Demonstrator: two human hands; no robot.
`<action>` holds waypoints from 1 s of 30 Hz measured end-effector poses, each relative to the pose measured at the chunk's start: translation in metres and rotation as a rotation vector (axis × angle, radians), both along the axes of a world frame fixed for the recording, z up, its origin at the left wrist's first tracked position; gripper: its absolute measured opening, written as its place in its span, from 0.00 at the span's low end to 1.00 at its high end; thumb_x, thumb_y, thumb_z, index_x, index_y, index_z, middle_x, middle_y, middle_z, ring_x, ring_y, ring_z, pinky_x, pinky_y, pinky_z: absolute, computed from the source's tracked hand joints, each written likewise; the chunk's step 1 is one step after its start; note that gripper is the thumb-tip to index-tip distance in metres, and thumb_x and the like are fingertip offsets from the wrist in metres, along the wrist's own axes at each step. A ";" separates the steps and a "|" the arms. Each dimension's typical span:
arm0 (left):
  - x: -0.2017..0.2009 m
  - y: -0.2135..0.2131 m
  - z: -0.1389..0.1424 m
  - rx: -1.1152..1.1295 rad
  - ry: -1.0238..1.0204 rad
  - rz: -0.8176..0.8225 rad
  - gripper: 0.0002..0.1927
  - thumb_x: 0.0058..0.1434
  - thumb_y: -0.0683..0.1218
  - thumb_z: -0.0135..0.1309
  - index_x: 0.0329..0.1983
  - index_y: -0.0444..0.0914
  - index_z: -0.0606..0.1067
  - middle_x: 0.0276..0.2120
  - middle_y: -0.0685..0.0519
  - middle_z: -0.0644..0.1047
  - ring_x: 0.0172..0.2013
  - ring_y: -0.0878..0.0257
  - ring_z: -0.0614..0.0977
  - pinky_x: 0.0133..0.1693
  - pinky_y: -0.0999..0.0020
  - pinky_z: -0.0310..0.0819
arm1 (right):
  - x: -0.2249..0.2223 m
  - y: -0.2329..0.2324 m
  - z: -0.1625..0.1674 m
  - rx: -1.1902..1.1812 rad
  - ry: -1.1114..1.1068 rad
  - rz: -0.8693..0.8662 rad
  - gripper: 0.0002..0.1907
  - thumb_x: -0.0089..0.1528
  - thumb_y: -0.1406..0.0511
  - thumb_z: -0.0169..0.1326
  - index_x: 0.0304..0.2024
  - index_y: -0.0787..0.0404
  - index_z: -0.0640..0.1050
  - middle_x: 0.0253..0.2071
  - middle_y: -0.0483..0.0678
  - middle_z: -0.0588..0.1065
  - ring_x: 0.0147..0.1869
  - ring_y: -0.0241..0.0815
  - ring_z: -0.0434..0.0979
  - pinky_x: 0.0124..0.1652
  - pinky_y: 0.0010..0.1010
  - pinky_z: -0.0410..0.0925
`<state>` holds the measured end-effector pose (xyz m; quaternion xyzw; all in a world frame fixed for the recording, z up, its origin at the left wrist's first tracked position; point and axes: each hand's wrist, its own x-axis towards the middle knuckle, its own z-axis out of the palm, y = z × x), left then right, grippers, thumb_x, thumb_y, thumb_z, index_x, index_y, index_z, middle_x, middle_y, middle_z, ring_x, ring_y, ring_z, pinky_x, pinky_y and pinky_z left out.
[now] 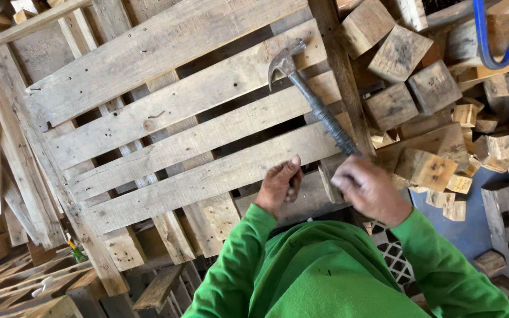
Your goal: The person uses a hammer to pry apart wooden pallets, removing small blocks and planks one at a time. They repeatedly strike and lever the wood to separate components, then set the pieces aside in a pile.
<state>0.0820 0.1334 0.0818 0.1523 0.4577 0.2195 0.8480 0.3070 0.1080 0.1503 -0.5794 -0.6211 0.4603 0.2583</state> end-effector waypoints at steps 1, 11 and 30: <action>-0.002 0.002 -0.001 0.021 -0.047 0.070 0.18 0.73 0.56 0.56 0.35 0.38 0.75 0.17 0.59 0.69 0.16 0.69 0.64 0.18 0.72 0.57 | -0.004 0.000 -0.001 -0.102 0.061 -0.127 0.07 0.66 0.65 0.55 0.37 0.64 0.76 0.31 0.47 0.75 0.34 0.40 0.76 0.35 0.32 0.71; 0.022 0.002 -0.022 0.280 -0.012 0.387 0.14 0.67 0.51 0.63 0.45 0.35 0.80 0.28 0.57 0.76 0.22 0.73 0.66 0.23 0.74 0.60 | -0.058 0.015 -0.034 0.097 -0.179 -0.275 0.15 0.67 0.58 0.61 0.45 0.63 0.81 0.39 0.48 0.76 0.42 0.39 0.76 0.42 0.36 0.72; 0.015 -0.010 -0.078 0.878 0.348 -0.029 0.02 0.65 0.39 0.60 0.40 0.37 0.80 0.36 0.57 0.81 0.37 0.70 0.79 0.41 0.73 0.77 | -0.028 -0.166 0.010 -0.298 -0.105 -0.748 0.20 0.63 0.52 0.57 0.33 0.64 0.74 0.18 0.44 0.70 0.20 0.33 0.68 0.22 0.28 0.62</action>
